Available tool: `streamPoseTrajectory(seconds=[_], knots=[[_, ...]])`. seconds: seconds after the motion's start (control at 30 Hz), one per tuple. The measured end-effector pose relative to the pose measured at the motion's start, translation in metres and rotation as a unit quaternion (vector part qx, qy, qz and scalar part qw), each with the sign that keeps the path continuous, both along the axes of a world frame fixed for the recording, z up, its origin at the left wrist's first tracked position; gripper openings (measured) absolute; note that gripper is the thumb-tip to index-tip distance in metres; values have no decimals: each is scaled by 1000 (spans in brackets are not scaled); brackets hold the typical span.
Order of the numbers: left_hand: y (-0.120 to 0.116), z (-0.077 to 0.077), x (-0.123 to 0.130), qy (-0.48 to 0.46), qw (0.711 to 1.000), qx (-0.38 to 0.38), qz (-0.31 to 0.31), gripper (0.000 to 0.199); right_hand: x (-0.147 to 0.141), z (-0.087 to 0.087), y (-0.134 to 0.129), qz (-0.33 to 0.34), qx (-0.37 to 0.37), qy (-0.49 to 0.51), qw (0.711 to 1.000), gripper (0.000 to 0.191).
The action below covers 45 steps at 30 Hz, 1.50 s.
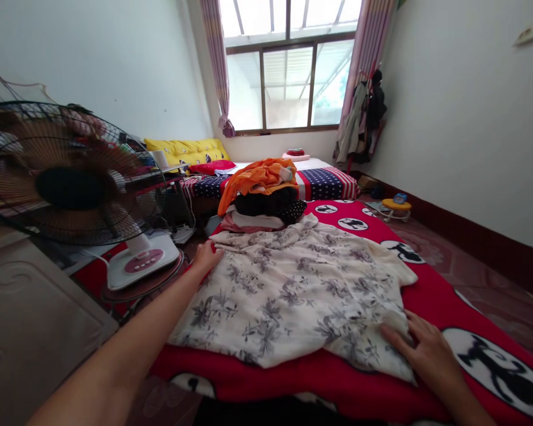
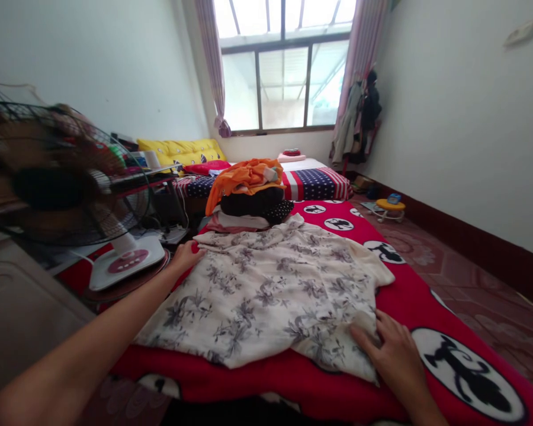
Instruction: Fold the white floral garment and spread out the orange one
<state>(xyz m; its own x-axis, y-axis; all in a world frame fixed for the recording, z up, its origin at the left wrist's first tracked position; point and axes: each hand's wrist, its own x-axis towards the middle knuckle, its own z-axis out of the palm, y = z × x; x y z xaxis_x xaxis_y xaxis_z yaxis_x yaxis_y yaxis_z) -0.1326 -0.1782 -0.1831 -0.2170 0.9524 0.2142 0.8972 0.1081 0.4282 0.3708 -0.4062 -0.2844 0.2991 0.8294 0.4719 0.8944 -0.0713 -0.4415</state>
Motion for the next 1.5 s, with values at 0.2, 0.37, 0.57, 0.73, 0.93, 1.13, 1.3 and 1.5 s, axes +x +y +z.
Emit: streamPoseTrajectory(seconds=[0.2,0.37,0.57,0.73,0.93,1.13,1.3,1.5], knots=[[-66,-16,-15,-7,992,-90,-92,84,-19,30,-5,8,-44,245,969,46],[-102,-15,-16,-96,958,-114,-245,90,-53,68,-3,-42,15,590,806,39],[-111,-8,-30,-186,948,-133,-223,73,-36,80,1,6,-17,690,724,32],[-102,-14,-47,-203,949,-128,-203,63,-24,84,0,50,-2,697,715,43],[-103,-20,-51,-54,983,23,-176,53,-32,77,-3,158,5,603,782,83],[-163,-22,-24,58,907,100,-405,39,-28,59,-23,160,-143,342,915,93],[-185,-38,0,99,868,91,-478,28,-48,60,-21,137,-127,119,975,31],[-168,-24,4,-12,900,18,-435,25,-44,79,-18,148,-150,230,950,25]])
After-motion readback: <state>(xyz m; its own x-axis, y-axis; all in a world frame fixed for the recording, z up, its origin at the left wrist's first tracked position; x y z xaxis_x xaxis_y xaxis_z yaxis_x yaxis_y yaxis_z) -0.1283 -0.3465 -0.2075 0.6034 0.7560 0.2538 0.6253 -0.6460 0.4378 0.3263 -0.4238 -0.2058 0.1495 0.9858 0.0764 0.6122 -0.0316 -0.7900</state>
